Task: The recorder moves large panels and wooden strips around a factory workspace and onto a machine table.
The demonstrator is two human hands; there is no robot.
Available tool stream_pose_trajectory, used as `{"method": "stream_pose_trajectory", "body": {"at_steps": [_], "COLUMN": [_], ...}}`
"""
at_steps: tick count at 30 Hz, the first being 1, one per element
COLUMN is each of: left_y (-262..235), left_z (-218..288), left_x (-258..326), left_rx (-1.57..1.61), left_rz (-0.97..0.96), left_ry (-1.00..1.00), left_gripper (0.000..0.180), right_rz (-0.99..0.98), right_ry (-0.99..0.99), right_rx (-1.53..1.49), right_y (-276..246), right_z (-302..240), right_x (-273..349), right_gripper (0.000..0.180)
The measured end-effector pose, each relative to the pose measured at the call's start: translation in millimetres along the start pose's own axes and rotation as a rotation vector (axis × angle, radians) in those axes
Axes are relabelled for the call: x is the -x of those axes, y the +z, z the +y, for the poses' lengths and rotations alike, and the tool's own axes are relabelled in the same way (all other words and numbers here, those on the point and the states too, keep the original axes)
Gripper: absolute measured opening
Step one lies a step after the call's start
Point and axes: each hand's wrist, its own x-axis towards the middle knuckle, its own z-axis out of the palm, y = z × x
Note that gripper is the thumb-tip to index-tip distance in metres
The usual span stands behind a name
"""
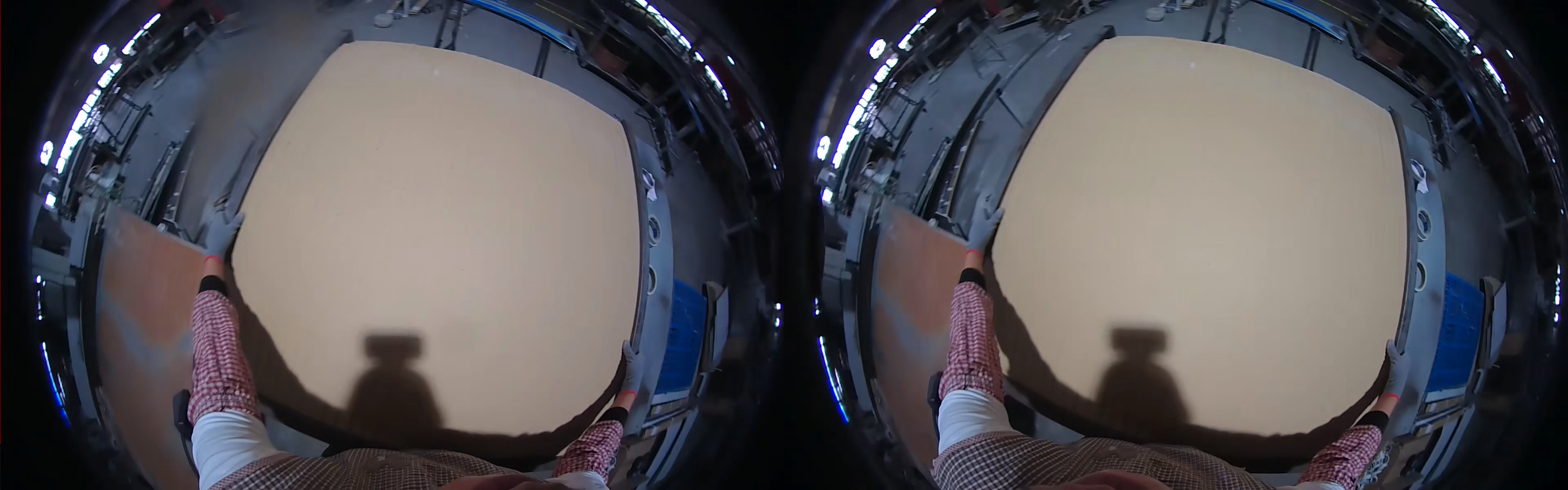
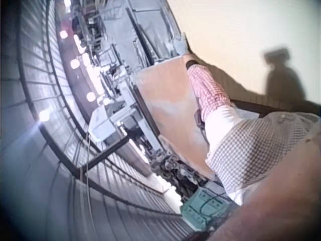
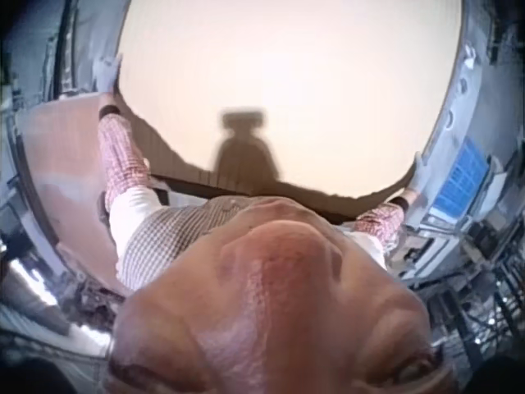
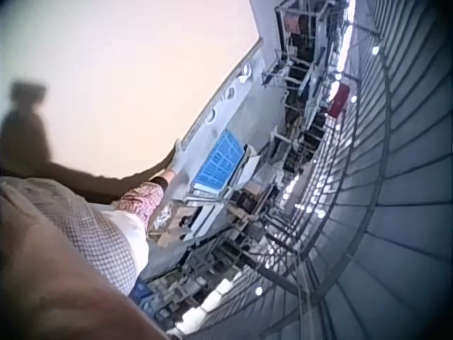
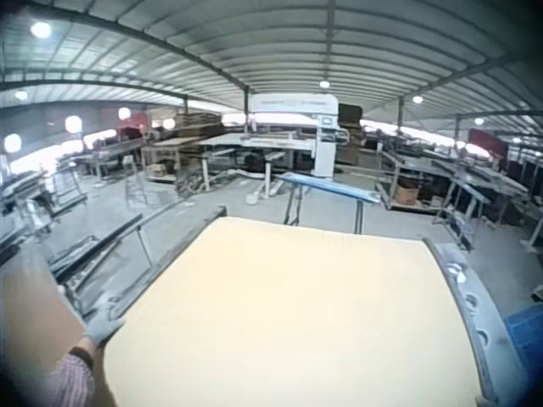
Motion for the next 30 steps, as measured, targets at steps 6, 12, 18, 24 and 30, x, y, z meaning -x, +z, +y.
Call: {"method": "stream_pose_trajectory", "body": {"at_steps": [6, 12, 18, 24, 30], "left_y": [-19, -50, 4, -2, -53], "left_z": [-102, -275, -214, -185, -279], "left_x": [97, 303, 326, 328, 335], "left_rx": [0.348, 1.064, 0.779, 1.188, -0.323], "left_rz": [0.075, 0.232, 0.462, 0.342, 0.381], "left_ry": [0.161, -0.555, -0.246, -0.161, 0.219], "left_gripper": [0.047, 0.044, 0.041, 0.052, 0.038], "right_rz": [0.275, 0.149, 0.737, 0.751, 0.525], "right_ry": [-0.133, 0.321, 0.154, 0.015, -0.087], "right_rx": [0.134, -0.469, -0.207, -0.478, -1.147], "right_y": [-55, -129, -39, -56, -99], "right_z": [64, 255, 119, 167, 138], "right_x": [52, 212, 256, 239, 255], "right_gripper": [0.044, 0.043, 0.043, 0.043, 0.037]}}
